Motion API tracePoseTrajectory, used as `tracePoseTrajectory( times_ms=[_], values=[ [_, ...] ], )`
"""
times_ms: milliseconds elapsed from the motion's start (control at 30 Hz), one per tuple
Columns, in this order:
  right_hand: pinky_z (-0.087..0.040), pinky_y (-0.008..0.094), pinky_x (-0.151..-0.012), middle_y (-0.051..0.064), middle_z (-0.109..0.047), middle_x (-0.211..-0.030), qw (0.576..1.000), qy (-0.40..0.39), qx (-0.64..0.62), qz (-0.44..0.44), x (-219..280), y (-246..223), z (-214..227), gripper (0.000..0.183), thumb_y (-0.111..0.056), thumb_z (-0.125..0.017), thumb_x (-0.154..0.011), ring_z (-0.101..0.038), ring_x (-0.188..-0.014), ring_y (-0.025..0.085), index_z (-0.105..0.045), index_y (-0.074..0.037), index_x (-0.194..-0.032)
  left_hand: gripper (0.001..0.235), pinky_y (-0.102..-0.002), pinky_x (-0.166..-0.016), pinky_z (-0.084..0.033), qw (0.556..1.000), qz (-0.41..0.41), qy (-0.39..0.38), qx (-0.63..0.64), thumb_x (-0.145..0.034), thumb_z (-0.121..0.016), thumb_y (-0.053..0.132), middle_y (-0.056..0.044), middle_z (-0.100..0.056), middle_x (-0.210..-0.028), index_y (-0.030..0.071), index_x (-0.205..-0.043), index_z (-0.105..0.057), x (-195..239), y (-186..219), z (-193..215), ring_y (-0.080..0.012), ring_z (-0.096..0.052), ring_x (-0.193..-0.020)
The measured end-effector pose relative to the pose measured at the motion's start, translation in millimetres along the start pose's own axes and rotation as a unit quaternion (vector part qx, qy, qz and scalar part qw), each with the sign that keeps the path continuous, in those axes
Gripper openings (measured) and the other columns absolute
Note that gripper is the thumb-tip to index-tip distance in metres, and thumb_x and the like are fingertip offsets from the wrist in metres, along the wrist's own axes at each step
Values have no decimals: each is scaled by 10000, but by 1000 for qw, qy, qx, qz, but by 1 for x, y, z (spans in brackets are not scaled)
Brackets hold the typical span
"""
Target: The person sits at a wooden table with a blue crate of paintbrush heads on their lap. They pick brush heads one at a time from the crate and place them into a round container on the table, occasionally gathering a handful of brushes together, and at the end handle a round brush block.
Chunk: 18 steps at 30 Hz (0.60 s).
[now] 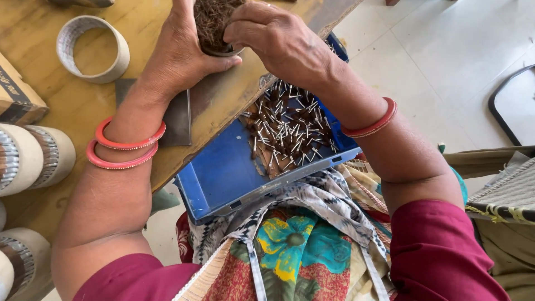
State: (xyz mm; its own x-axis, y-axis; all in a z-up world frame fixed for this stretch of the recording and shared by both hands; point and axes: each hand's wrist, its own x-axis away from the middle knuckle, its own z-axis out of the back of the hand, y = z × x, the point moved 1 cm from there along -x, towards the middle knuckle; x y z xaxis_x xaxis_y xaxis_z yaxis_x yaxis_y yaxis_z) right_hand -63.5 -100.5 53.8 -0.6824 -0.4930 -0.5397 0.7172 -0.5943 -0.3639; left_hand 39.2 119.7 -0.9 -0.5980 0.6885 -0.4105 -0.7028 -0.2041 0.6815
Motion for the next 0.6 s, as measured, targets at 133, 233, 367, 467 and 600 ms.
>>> tracePoseTrajectory(
  times_ms=[133, 233, 367, 467, 600],
  values=[
    [-587, 386, -1024, 143, -652, -1268, 992, 7, 111, 51, 2, 2, -3, 266, 102, -661, -931, -681, -1183, 324, -697, 17, -1180, 941, -449, -1054, -571, 999, -50, 1, -17, -808, -1037, 220, -217, -654, -1299, 26, -1431, -359, -4, 5, 1, -405, -674, -1235],
    [-585, 389, -1014, 148, -649, -1274, 991, -12, 125, 51, 1, -2, 2, 271, 100, -661, -924, -670, -1181, 311, -699, 21, -1181, 922, -449, -1047, -569, 999, -49, 12, -13, -795, -1051, 257, -207, -665, -1303, 14, -1406, -404, -5, 5, -1, -399, -683, -1215],
    [-569, 403, -836, 163, -672, -1105, 989, -34, 131, 56, -12, -29, 23, 236, -73, -762, -915, -677, -1008, 323, -722, 62, -1104, 798, -480, -932, -537, 995, -102, 12, -12, -788, -1043, 229, -232, -648, -1183, 9, -1313, -484, -6, 30, 6, -423, -657, -1077],
    [-589, 358, -892, 104, -689, -1086, 990, -50, 131, 13, 1, -11, 10, 54, 21, -693, -1038, -706, -1006, 250, -728, 4, -1076, 851, -483, -1031, -526, 995, -98, 2, -25, -787, -1044, 261, -243, -628, -1247, -29, -1353, -479, -2, 9, -5, -428, -631, -1197],
    [-590, 364, -830, 114, -691, -1021, 983, -75, 167, 24, -3, -12, 5, 29, 15, -684, -954, -711, -937, 254, -689, 1, -929, 798, -487, -1010, -524, 997, -58, -29, -49, -786, -1050, 295, -210, -658, -1255, -9, -1305, -525, -5, 18, -2, -404, -640, -1170]
  ],
)
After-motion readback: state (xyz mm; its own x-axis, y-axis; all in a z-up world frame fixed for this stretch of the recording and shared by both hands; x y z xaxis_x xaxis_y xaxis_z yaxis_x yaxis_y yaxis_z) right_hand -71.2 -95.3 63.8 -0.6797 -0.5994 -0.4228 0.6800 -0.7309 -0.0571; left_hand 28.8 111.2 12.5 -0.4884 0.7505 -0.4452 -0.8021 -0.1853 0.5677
